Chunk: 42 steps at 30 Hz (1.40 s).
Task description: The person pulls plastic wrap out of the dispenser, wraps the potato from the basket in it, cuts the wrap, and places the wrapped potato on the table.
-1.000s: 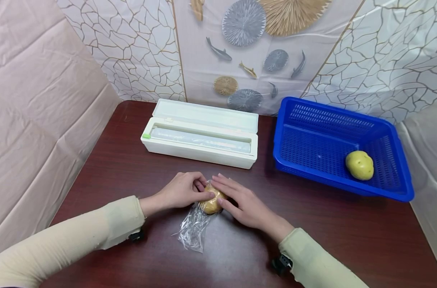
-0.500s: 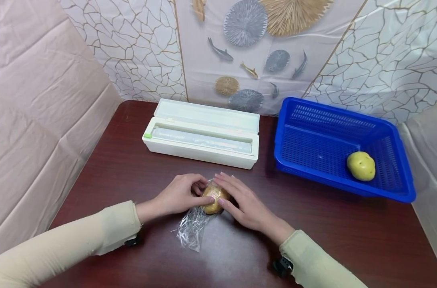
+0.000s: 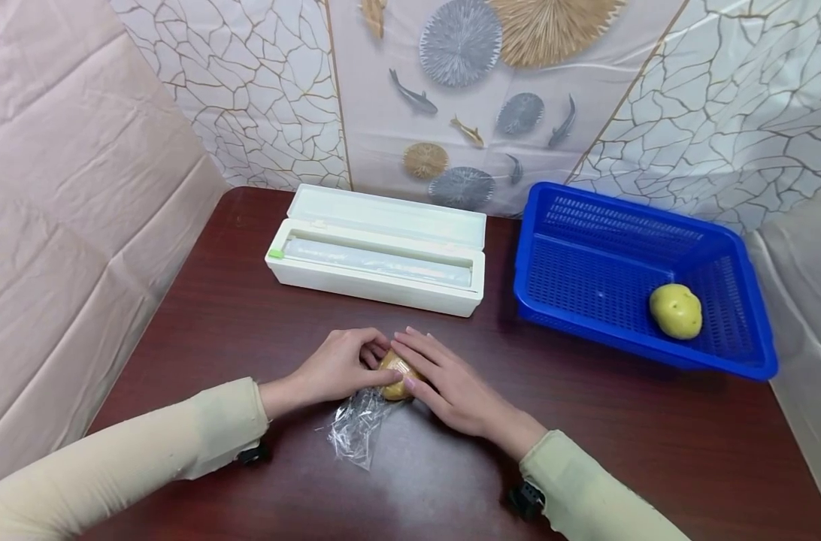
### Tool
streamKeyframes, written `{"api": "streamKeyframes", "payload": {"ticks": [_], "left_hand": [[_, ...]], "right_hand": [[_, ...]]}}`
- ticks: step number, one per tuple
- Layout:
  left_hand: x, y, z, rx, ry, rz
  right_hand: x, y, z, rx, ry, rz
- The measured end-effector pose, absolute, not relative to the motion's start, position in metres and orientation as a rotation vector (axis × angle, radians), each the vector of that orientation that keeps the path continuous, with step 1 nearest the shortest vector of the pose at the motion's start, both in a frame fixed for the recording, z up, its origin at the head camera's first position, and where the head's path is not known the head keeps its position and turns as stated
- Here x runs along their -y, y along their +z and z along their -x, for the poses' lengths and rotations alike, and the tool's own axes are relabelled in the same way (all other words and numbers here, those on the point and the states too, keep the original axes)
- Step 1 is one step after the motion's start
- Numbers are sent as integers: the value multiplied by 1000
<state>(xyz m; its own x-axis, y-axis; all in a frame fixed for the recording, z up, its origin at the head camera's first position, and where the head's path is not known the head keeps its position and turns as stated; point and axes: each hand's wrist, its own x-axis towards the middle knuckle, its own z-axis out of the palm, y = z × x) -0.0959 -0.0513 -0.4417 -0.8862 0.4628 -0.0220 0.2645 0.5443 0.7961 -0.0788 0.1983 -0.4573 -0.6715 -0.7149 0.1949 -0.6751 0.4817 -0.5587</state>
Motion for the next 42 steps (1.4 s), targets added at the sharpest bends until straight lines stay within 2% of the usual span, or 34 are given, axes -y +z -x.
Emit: {"api": "streamKeyframes", "payload": {"ticks": [13,21,27,33,42], "left_hand": [[52,-439,95,-2548,1243,-609],[52,-437,98,-2538,1206,-644],[53,-432,103,-2551,1124,-784],[54,-426,107,-2560,1009,-874],[59,-419,102,-2716,865,-945]], "right_hand": [[-199,-461,74,-2595,-971,1196],[-199,-456,74,-2513,-1262,1122],[-204,-451,80,-2529,-1400,1050],[-212,-450,85,-2643,-1297,990],[-218,-451,88,-2738,-1180,1066]]}}
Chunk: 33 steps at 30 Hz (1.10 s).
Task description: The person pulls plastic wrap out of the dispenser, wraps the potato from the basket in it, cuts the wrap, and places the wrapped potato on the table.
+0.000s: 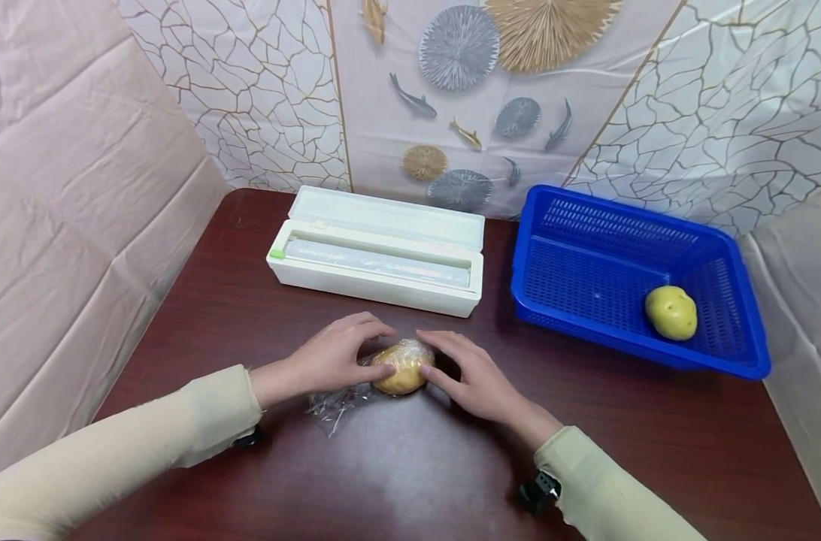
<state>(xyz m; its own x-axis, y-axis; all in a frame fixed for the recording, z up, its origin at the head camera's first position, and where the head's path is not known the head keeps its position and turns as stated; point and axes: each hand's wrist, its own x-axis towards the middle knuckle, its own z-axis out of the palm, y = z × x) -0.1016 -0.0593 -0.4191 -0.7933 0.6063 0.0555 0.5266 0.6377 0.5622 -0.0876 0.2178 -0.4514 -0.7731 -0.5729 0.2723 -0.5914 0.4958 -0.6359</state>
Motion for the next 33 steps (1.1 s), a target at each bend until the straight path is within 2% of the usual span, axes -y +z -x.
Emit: {"api": "streamKeyframes", "payload": {"ticks": [11,33], "left_hand": [[59,-421,81,-2997,452,-1299],[66,-433,76,-3036,318,-1506]], "right_hand": [[-218,-457,84,2629,1099,-1029],[-219,-458,68,2599,1237,-991]]}}
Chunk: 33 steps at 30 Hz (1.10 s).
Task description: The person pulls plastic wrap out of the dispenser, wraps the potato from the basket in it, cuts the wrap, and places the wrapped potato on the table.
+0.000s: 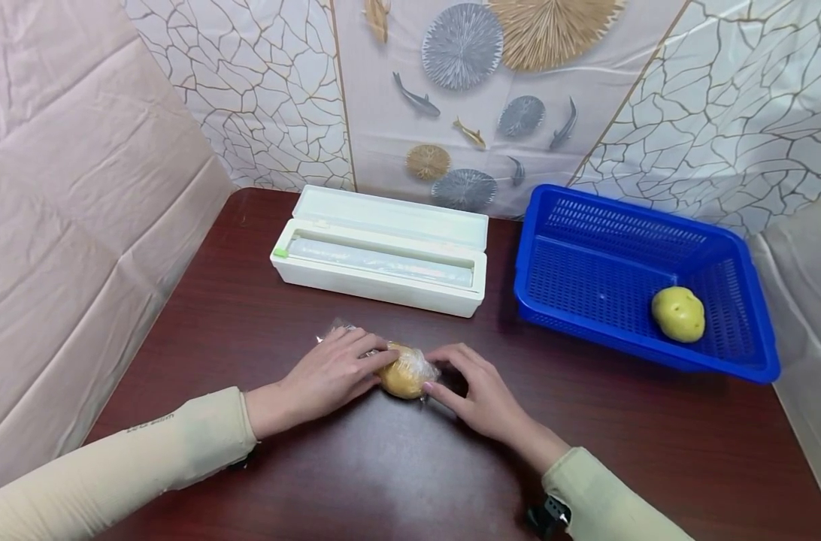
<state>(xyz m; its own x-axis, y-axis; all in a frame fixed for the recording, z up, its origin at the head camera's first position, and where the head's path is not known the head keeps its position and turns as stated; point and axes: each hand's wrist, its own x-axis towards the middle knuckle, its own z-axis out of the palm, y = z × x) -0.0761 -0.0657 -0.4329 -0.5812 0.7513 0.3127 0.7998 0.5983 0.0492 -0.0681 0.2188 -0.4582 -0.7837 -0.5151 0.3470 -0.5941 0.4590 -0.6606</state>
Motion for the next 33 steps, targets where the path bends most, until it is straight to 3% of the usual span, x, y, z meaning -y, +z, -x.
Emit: {"api": "streamKeyframes", "payload": {"ticks": [22,33], "left_hand": [[66,-433,76,2608,-405,1365],[71,-439,75,2583,-445,1420]], "right_hand": [[-221,-451,53,2712,1423,-976],[-229,-454,77,2811,1869,-794]]}}
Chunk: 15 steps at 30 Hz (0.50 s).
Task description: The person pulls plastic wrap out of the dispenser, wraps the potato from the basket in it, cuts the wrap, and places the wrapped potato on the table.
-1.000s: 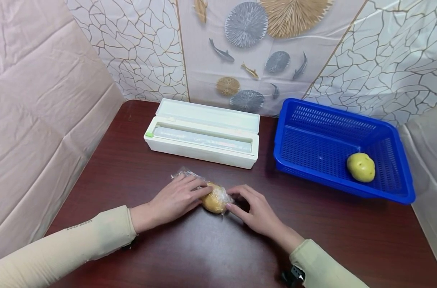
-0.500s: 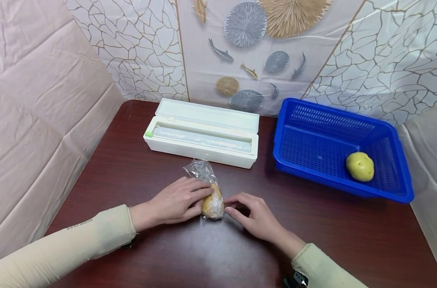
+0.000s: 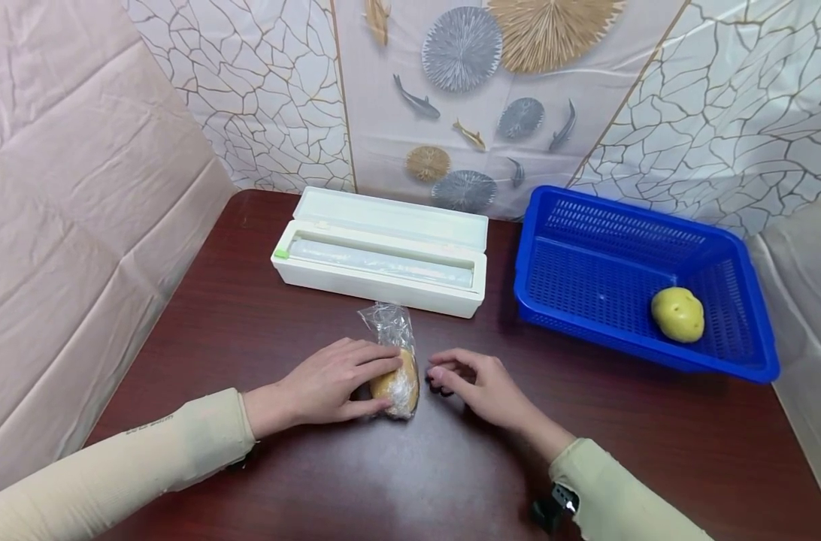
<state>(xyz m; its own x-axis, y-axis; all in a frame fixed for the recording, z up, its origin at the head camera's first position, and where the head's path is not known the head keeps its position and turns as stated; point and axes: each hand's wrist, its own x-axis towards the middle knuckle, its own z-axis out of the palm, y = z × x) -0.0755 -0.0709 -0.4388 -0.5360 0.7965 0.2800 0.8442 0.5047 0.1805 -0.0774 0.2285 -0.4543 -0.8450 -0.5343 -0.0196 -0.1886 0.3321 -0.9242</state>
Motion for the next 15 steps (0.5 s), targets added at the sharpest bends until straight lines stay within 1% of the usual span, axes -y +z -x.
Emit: {"api": "streamKeyframes", "payload": {"ticks": [7,15], "left_hand": [[70,-438,78,2561,-480,1519],[72,-440,82,2528,-507,1564]], "right_hand": [[-228,-455,102,-2025,-1613,420],[-219,-454,116,-1753,-1737,201]]}}
